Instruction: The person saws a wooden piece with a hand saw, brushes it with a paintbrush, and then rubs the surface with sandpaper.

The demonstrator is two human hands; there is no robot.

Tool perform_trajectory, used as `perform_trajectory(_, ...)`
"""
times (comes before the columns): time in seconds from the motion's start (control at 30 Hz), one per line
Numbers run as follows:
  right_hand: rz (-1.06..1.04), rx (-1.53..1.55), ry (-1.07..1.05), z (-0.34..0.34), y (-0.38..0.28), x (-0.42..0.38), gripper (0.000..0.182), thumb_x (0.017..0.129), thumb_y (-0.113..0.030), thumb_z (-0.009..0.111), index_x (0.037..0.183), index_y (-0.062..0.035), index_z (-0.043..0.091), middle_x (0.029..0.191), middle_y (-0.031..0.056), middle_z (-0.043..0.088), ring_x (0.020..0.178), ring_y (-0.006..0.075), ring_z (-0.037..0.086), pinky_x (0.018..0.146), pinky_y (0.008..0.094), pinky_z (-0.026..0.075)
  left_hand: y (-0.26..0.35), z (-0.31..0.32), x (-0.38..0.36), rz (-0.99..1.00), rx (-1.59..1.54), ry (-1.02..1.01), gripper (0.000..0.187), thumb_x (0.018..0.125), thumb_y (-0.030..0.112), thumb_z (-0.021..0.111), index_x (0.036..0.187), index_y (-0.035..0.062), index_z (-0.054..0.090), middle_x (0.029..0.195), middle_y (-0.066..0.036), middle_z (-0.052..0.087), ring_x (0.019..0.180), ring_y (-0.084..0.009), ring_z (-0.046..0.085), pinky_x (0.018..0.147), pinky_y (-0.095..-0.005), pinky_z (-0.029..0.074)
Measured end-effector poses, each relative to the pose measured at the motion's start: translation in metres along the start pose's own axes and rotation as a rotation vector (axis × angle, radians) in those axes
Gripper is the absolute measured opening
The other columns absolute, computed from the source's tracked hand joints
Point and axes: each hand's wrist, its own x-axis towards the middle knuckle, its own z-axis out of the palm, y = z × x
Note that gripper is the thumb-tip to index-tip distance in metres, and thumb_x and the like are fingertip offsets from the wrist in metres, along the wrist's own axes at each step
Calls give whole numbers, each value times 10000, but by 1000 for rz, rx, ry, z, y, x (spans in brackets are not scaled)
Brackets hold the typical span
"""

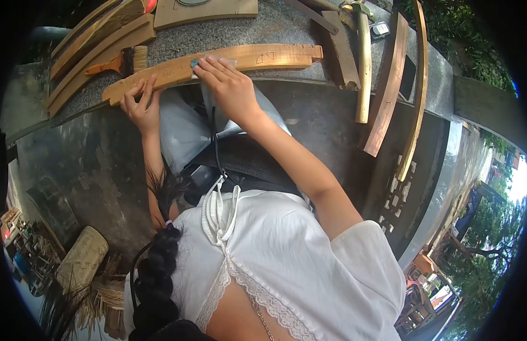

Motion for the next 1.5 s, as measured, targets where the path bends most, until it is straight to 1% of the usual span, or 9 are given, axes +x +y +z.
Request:
perform_trajectory(0.07, -27, -15, -47, -17, 20, -4, 416, 778, 81, 541, 1130, -104, 663, 1202, 61, 645, 1169, 205, 585, 1010, 345, 465, -1, 0, 1, -3, 1, -2, 502, 617, 189, 841, 1092, 309, 730, 1003, 70, 613, 973, -158, 545, 889, -318, 391)
perform_trajectory(0.27, 322, -369, 10, -87, 102, -33, 396, 819, 47, 519, 1154, -122, 646, 1217, 80, 635, 1174, 245, 578, 968, 358, 493, 0, 2, -1, -21, -20, 3, 505, 616, 171, 841, 1092, 303, 731, 1022, 70, 603, 972, -163, 541, 897, -320, 393)
perform_trajectory(0.53, -1, -12, -55, -13, 10, -3, 383, 795, 71, 542, 1123, -90, 659, 1201, 70, 641, 1167, 216, 584, 1009, 345, 467, 0, 0, 1, -11, -28, 6, 510, 607, 177, 842, 1088, 304, 732, 1007, 71, 605, 963, -158, 543, 898, -315, 390)
perform_trajectory(0.73, 281, -292, 54, -90, 102, -36, 373, 804, 79, 550, 1129, -66, 660, 1218, 115, 621, 1193, 243, 558, 1020, 363, 462, 0, 2, -1, -20, -15, -2, 509, 605, 187, 837, 1089, 306, 732, 1003, 70, 608, 967, -156, 540, 895, -317, 389)
perform_trajectory(0.8, 308, -291, 50, -86, 90, -33, 381, 810, 84, 530, 1134, -70, 657, 1207, 119, 627, 1191, 246, 560, 1019, 365, 462, -1, 3, -1, -10, -20, 3, 511, 610, 190, 835, 1093, 315, 728, 1006, 70, 610, 967, -157, 540, 886, -318, 390)
perform_trajectory(1.03, 31, 3, -85, -26, 25, -8, 366, 816, 68, 560, 1123, -100, 665, 1212, 61, 636, 1177, 218, 576, 1014, 365, 463, -1, -1, 2, 5, -7, -9, 514, 615, 205, 832, 1102, 326, 722, 1010, 68, 613, 971, -158, 543, 875, -320, 388)
perform_trajectory(1.2, 260, -220, -25, -93, 99, -28, 356, 836, 86, 539, 1138, -62, 655, 1230, 117, 615, 1208, 262, 542, 1034, 387, 443, 0, 0, 1, -9, -37, -11, 516, 625, 151, 835, 1110, 288, 723, 1039, 39, 636, 983, -160, 575, 867, -330, 376)
perform_trajectory(1.3, 313, -198, 21, -82, 93, -27, 405, 795, 99, 498, 1126, -74, 653, 1211, 110, 628, 1166, 262, 578, 1014, 377, 464, -1, 2, 0, -10, -36, 1, 524, 618, 146, 836, 1110, 287, 724, 1031, 37, 638, 985, -164, 572, 877, -335, 382)
perform_trajectory(1.5, 22, 14, -80, -18, 19, -1, 384, 807, 92, 524, 1120, -81, 663, 1184, 84, 648, 1169, 236, 580, 1024, 366, 454, -1, -2, 2, 1, -33, -15, 511, 623, 151, 831, 1105, 284, 725, 1031, 35, 640, 987, -166, 570, 881, -337, 384)
